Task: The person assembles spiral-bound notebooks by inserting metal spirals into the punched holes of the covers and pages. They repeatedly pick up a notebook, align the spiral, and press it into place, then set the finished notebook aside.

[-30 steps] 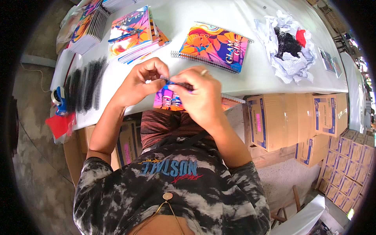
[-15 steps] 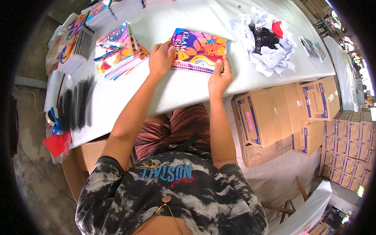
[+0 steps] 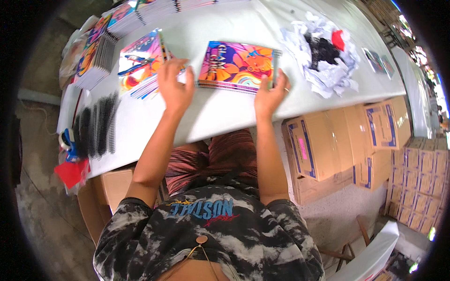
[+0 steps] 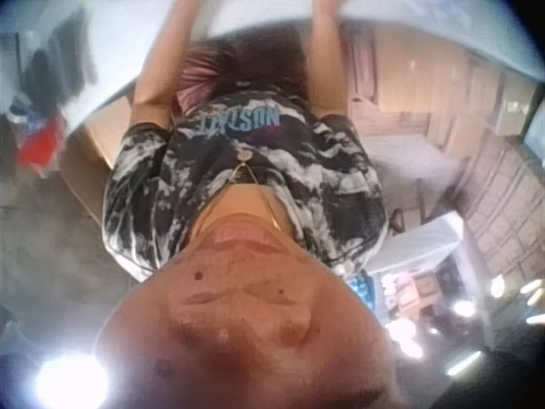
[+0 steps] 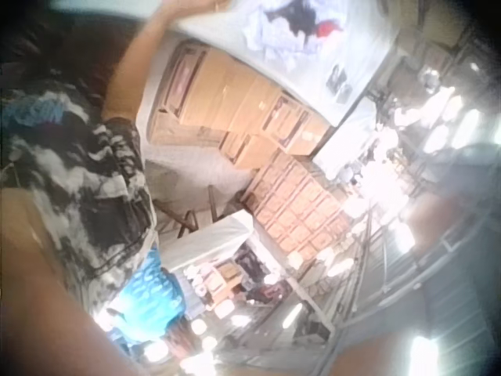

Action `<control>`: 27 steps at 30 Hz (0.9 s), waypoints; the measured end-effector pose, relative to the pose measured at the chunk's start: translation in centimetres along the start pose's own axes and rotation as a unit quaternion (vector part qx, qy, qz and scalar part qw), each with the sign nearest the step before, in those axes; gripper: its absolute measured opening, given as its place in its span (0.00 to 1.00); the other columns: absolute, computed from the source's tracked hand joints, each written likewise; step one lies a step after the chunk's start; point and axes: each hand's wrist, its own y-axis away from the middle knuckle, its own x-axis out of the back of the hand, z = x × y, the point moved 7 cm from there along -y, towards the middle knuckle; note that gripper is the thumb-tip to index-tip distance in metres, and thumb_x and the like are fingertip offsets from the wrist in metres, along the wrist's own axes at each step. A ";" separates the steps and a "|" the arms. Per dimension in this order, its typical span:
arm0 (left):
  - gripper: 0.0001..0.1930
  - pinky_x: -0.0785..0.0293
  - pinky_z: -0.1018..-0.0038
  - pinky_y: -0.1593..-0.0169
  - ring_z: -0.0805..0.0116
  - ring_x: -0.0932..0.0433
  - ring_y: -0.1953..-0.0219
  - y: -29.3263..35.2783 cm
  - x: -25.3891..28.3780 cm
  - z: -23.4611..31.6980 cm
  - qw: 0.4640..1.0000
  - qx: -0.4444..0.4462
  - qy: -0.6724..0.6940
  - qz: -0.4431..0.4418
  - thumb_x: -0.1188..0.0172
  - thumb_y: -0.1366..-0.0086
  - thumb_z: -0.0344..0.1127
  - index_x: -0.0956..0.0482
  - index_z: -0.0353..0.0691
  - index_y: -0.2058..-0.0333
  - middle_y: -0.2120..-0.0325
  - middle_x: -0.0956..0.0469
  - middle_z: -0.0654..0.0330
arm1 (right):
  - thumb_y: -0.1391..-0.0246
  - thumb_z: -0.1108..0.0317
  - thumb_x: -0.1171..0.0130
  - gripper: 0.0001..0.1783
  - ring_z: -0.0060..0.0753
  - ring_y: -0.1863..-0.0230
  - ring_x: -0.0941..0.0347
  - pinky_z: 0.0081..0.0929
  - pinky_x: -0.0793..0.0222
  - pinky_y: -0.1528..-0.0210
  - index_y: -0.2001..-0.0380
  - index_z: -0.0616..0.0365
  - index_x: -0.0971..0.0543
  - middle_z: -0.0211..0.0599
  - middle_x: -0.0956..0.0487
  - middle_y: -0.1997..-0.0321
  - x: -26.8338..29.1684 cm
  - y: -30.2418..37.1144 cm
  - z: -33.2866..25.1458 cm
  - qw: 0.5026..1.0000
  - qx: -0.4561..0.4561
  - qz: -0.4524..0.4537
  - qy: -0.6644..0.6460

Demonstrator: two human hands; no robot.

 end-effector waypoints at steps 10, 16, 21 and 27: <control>0.13 0.32 0.66 0.60 0.58 0.27 0.62 -1.7 9.4 -8.4 0.974 0.007 -0.137 -0.178 0.42 0.46 0.33 0.22 0.46 0.60 0.68 0.25 0.59 | 0.54 0.75 0.45 0.29 0.51 0.42 0.46 0.41 0.52 0.41 0.46 0.63 0.38 0.52 0.40 0.44 1.8 1.3 -4.4 0.986 0.125 0.099 0.056; 0.12 0.33 0.78 0.60 0.77 0.29 0.67 -7.5 13.5 -10.4 0.948 0.194 0.251 0.023 0.44 0.38 0.38 0.25 0.35 0.61 0.69 0.24 0.64 | 0.50 0.71 0.42 0.31 0.42 0.41 0.42 0.38 0.48 0.41 0.44 0.62 0.40 0.51 0.40 0.41 -1.8 2.4 -8.7 0.939 0.023 -0.163 -0.301; 0.12 0.35 0.80 0.58 0.80 0.30 0.65 -0.5 12.7 -6.6 0.863 0.272 0.419 -0.076 0.43 0.39 0.35 0.28 0.38 0.58 0.68 0.25 0.67 | 0.55 0.73 0.36 0.28 0.27 0.52 0.32 0.24 0.38 0.48 0.49 0.64 0.33 0.43 0.27 0.53 -2.9 3.4 -15.3 0.829 -0.097 -0.270 -0.481; 0.18 0.40 0.75 0.48 0.73 0.33 0.55 10.3 9.4 -8.3 0.831 0.350 0.386 -0.196 0.46 0.43 0.21 0.35 0.38 0.53 0.59 0.31 0.62 | 0.57 0.78 0.36 0.11 0.18 0.67 0.27 0.18 0.30 0.63 0.66 0.65 0.23 0.33 0.21 0.68 -4.9 9.5 -13.3 0.818 -0.074 -0.448 -0.352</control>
